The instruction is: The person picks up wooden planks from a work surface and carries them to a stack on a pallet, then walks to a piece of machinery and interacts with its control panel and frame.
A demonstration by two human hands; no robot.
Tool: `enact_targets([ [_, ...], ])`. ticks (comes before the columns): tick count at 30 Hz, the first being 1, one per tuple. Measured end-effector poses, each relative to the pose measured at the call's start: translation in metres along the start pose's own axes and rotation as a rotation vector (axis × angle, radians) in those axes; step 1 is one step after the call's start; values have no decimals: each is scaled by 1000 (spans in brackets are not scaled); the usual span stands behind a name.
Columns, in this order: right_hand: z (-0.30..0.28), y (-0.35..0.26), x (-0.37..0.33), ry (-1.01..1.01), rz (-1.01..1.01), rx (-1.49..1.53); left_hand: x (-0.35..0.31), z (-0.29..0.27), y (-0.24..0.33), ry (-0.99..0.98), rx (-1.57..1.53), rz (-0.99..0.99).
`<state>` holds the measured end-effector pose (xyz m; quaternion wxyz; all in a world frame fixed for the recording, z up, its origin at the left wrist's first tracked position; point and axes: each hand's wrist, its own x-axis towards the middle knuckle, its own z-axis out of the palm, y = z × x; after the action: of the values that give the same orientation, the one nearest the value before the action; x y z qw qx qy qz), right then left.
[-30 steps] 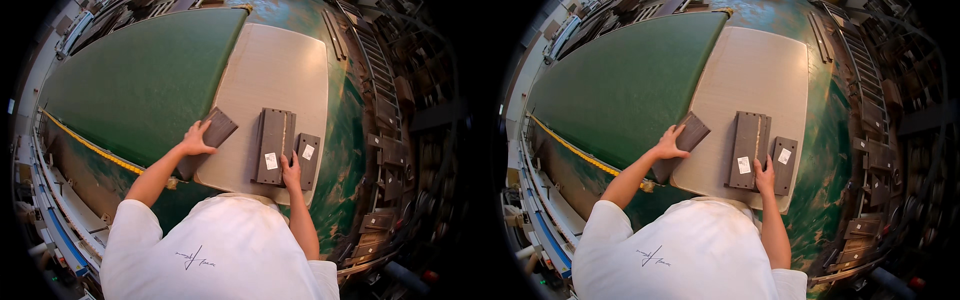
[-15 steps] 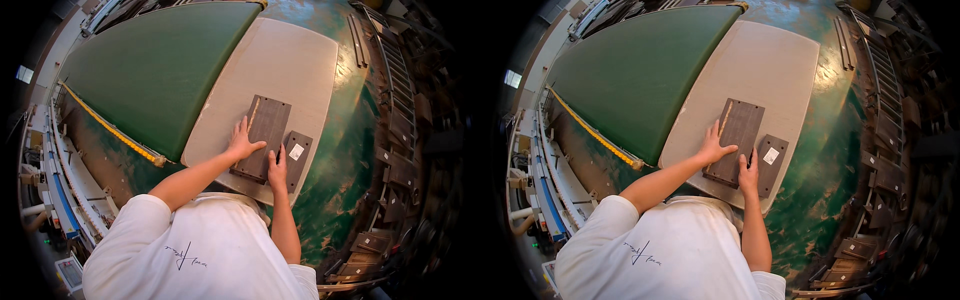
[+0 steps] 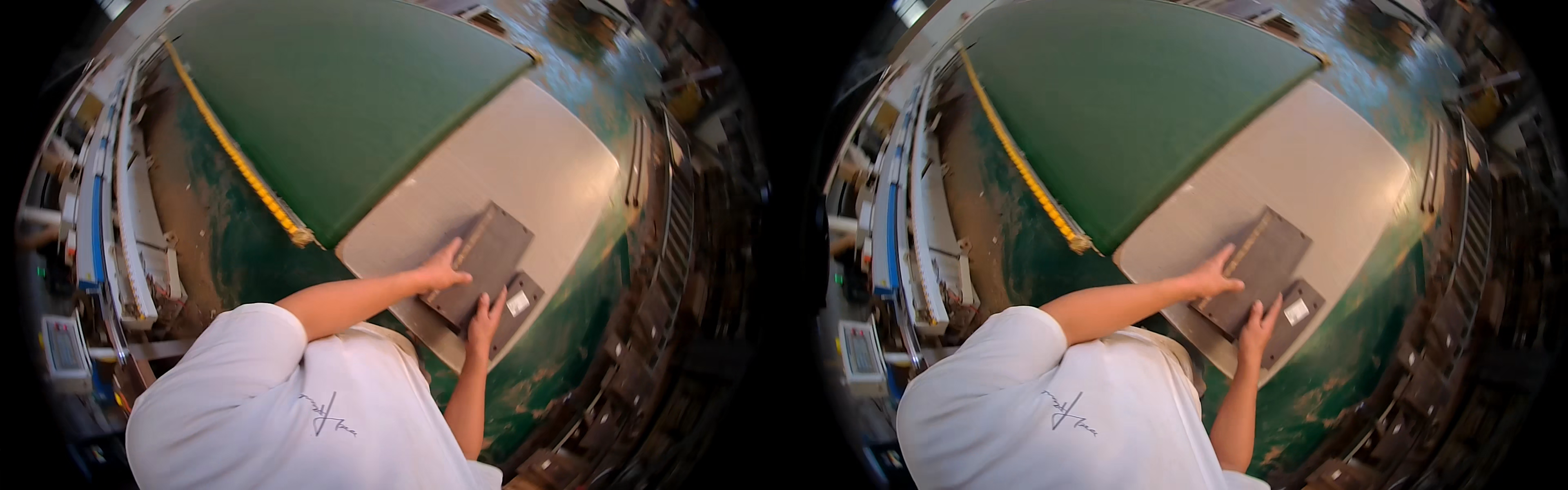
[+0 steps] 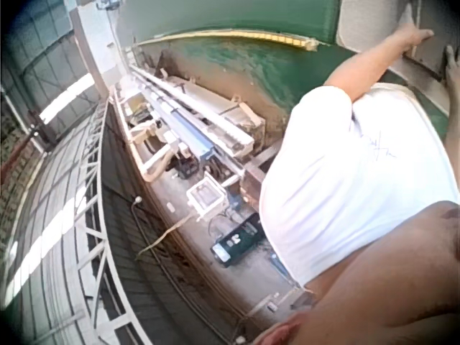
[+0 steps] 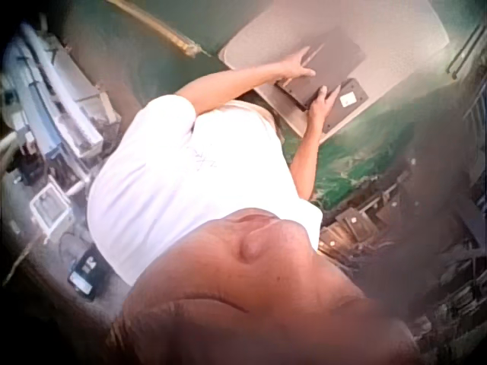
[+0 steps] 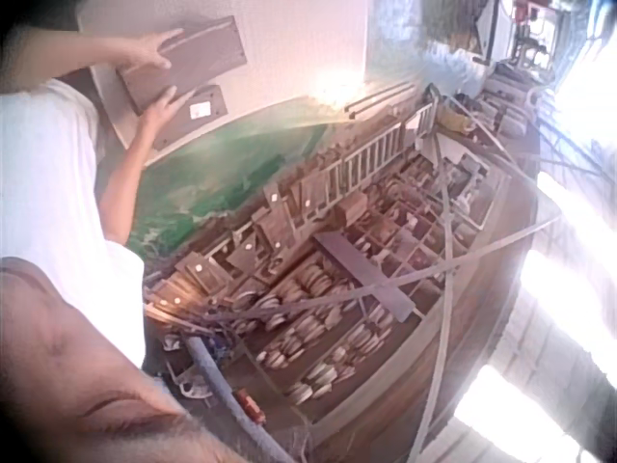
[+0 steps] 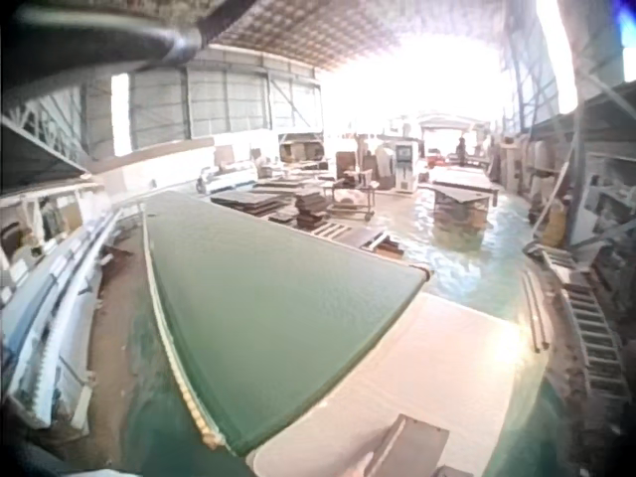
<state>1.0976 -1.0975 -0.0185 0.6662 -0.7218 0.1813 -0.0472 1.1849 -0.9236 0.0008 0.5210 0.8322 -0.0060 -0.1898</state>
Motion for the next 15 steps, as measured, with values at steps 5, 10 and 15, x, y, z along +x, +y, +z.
enact_targets([
  [5, 5, -6, -12, 11, 71, -128, -8, -50, -40, -204, -127, 111],
  [10, 16, -14, -29, 402, -234, -510, -58, -157, -86, -333, -209, 169],
  [15, 192, -87, -74, 146, -323, -608, -155, -339, -146, -299, -668, -43],
])
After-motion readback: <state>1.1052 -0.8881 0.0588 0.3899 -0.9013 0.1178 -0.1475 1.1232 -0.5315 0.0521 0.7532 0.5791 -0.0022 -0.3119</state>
